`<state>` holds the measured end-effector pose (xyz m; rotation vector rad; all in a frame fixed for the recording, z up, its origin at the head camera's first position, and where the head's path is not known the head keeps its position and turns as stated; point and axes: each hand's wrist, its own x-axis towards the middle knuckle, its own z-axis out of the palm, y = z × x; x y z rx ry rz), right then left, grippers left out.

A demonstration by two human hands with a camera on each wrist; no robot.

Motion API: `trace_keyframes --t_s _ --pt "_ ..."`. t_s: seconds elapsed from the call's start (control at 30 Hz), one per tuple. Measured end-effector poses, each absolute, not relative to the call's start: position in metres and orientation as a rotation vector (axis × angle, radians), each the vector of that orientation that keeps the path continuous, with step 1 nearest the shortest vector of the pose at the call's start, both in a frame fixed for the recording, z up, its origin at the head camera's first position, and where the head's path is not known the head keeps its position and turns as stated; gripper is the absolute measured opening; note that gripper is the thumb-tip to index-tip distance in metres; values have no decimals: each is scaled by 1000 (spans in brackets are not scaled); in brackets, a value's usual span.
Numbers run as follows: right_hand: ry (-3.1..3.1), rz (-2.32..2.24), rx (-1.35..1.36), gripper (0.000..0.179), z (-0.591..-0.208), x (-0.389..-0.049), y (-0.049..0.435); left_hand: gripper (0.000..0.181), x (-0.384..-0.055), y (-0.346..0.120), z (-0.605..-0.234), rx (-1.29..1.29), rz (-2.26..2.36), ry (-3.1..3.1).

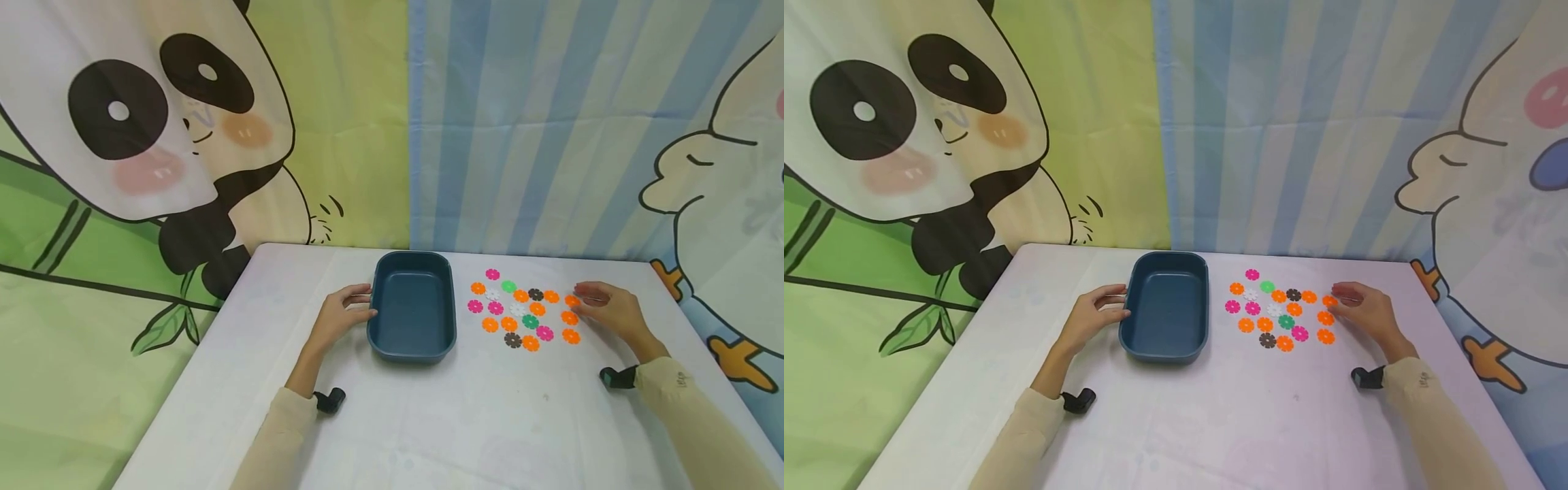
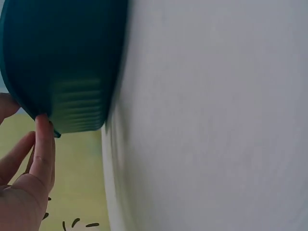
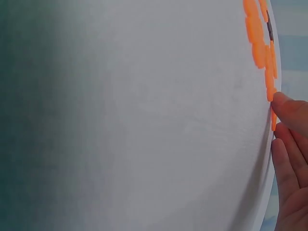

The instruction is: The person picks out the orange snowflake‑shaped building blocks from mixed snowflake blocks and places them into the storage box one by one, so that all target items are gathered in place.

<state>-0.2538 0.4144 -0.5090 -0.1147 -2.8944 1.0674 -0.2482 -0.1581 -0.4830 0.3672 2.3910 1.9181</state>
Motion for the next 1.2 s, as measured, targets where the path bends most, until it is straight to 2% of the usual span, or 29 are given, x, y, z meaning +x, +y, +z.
trace_keyframes --t_s 0.4,1.2 --pt "-2864 1032 -106 53 -510 -255 413 60 -239 -154 -485 372 2103 2257" --pt "-3054 1069 -123 58 -500 -271 407 58 -238 -153 -487 372 2082 2289"
